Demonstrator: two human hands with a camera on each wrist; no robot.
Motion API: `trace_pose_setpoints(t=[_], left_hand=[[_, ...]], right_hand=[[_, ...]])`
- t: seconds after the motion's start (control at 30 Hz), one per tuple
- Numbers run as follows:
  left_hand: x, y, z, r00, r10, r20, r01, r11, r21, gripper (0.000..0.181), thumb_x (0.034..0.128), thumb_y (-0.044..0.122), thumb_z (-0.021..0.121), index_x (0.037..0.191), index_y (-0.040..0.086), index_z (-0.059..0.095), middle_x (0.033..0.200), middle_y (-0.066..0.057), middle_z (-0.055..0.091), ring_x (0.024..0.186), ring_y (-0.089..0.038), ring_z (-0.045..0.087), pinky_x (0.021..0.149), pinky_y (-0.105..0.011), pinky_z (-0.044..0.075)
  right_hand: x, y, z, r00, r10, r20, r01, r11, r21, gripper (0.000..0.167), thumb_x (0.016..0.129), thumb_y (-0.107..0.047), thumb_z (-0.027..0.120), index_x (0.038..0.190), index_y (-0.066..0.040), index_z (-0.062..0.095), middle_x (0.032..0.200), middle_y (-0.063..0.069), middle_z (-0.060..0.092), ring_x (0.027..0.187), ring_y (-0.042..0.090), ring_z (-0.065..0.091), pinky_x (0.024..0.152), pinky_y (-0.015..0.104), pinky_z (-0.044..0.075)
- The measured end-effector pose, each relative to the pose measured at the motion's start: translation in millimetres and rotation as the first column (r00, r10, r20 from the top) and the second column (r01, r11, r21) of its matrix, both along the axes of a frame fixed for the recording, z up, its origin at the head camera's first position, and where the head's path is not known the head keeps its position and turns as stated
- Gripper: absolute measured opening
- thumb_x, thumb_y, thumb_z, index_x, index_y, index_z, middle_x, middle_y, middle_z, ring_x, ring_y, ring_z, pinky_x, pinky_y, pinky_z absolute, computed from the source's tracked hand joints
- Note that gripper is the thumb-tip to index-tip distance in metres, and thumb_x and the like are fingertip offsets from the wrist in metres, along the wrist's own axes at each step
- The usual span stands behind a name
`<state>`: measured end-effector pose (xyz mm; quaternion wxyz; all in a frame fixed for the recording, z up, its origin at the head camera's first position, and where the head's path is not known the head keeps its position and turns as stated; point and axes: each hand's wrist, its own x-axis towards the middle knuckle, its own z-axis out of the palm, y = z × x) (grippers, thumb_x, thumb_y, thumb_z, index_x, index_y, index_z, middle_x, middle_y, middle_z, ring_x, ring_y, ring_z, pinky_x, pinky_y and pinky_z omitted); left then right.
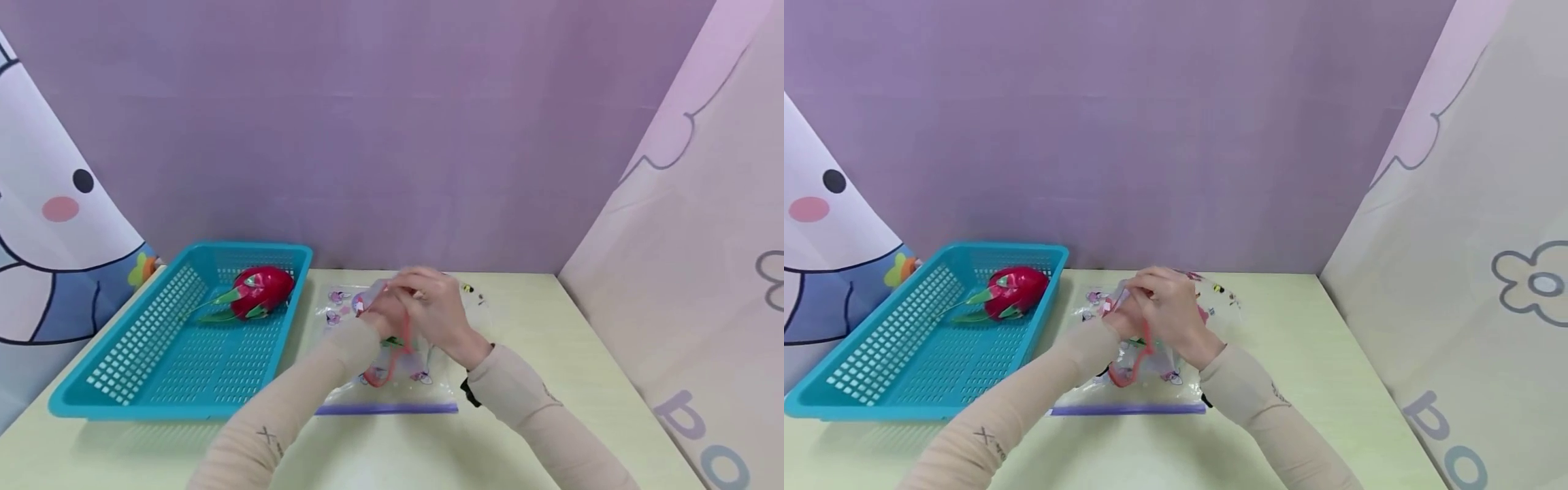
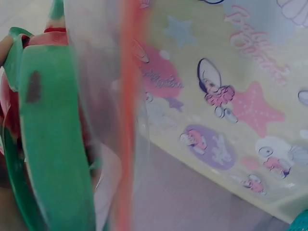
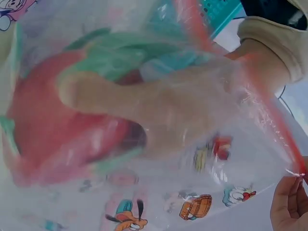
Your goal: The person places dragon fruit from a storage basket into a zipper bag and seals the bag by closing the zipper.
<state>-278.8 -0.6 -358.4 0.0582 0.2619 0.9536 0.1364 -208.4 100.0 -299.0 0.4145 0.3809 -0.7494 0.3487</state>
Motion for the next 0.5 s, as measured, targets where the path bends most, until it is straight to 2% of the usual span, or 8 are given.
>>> trace_pose_setpoints(t=[0.07,0.13,0.17,0.2,0.27,0.37,0.5], left_hand=[[2.1,0.6,1.0,1.000,0.005,-0.022,-0.006,0.999,-0.043,0.065,0.0761,0.021,0.068,0.133,0.001,0.043,0.136,-0.010,0.047,0.121,-0.021,0.046,0.102,-0.031,0.036],[6.7,0.0,2.6,0.999,0.035,-0.036,-0.037,0.998,-0.043,0.068,0.0693,0.017,0.074,0.130,0.002,0.047,0.132,-0.011,0.052,0.114,-0.024,0.052,0.096,-0.032,0.042],[8.1,-0.4,2.0,0.998,0.038,-0.049,-0.039,0.999,-0.035,0.066,0.0696,0.015,0.072,0.129,0.002,0.048,0.130,-0.012,0.053,0.112,-0.025,0.053,0.094,-0.033,0.044],[10.4,-0.7,2.9,0.998,0.052,-0.034,-0.052,0.999,-0.003,0.067,0.0695,0.016,0.074,0.130,0.004,0.047,0.130,-0.011,0.053,0.112,-0.025,0.054,0.094,-0.033,0.044],[11.6,0.0,0.6,0.996,0.075,-0.040,-0.075,0.997,-0.003,0.071,0.0675,0.013,0.075,0.131,0.005,0.046,0.128,-0.012,0.054,0.110,-0.025,0.055,0.092,-0.032,0.045],[10.7,2.5,-4.5,0.994,0.098,-0.053,-0.101,0.993,-0.054,0.078,0.0714,0.020,0.073,0.138,0.006,0.035,0.128,-0.014,0.053,0.112,-0.025,0.053,0.094,-0.032,0.044],[7.0,6.9,-10.0,0.986,0.168,-0.004,-0.168,0.981,-0.092,0.087,0.0761,0.043,0.067,0.142,0.006,0.024,0.133,-0.015,0.046,0.116,-0.025,0.050,0.095,-0.035,0.044]], right_hand=[[-0.2,0.1,2.3,1.000,0.011,0.007,-0.011,1.000,-0.015,0.007,0.072,0.005,0.071,0.076,0.000,0.072,0.076,0.010,0.070,0.067,0.017,0.066,0.060,0.022,0.052],[-0.2,0.0,5.3,1.000,0.023,0.021,-0.022,0.999,-0.033,0.006,0.073,0.005,0.071,0.076,0.001,0.072,0.076,0.011,0.070,0.065,0.017,0.065,0.059,0.020,0.052],[-0.2,0.0,6.7,0.999,0.031,0.031,-0.030,0.999,-0.044,0.006,0.073,0.006,0.071,0.076,0.001,0.072,0.076,0.012,0.069,0.064,0.017,0.065,0.059,0.020,0.052],[-0.2,0.2,7.9,0.998,0.039,0.043,-0.036,0.998,-0.053,0.006,0.073,0.006,0.071,0.077,0.002,0.072,0.077,0.012,0.069,0.064,0.017,0.065,0.059,0.020,0.052],[-0.4,1.2,9.0,0.996,0.053,0.065,-0.048,0.996,-0.071,0.007,0.073,0.007,0.070,0.077,0.002,0.072,0.077,0.012,0.069,0.064,0.017,0.065,0.060,0.020,0.053],[-1.4,3.9,9.3,0.993,0.064,0.097,-0.056,0.995,-0.087,0.008,0.074,0.007,0.070,0.078,0.002,0.072,0.078,0.012,0.069,0.064,0.018,0.066,0.060,0.020,0.053],[-6.6,9.7,11.3,0.993,0.035,0.114,-0.025,0.996,-0.084,0.006,0.074,0.005,0.071,0.078,0.001,0.073,0.078,0.011,0.069,0.064,0.017,0.065,0.060,0.023,0.053]])
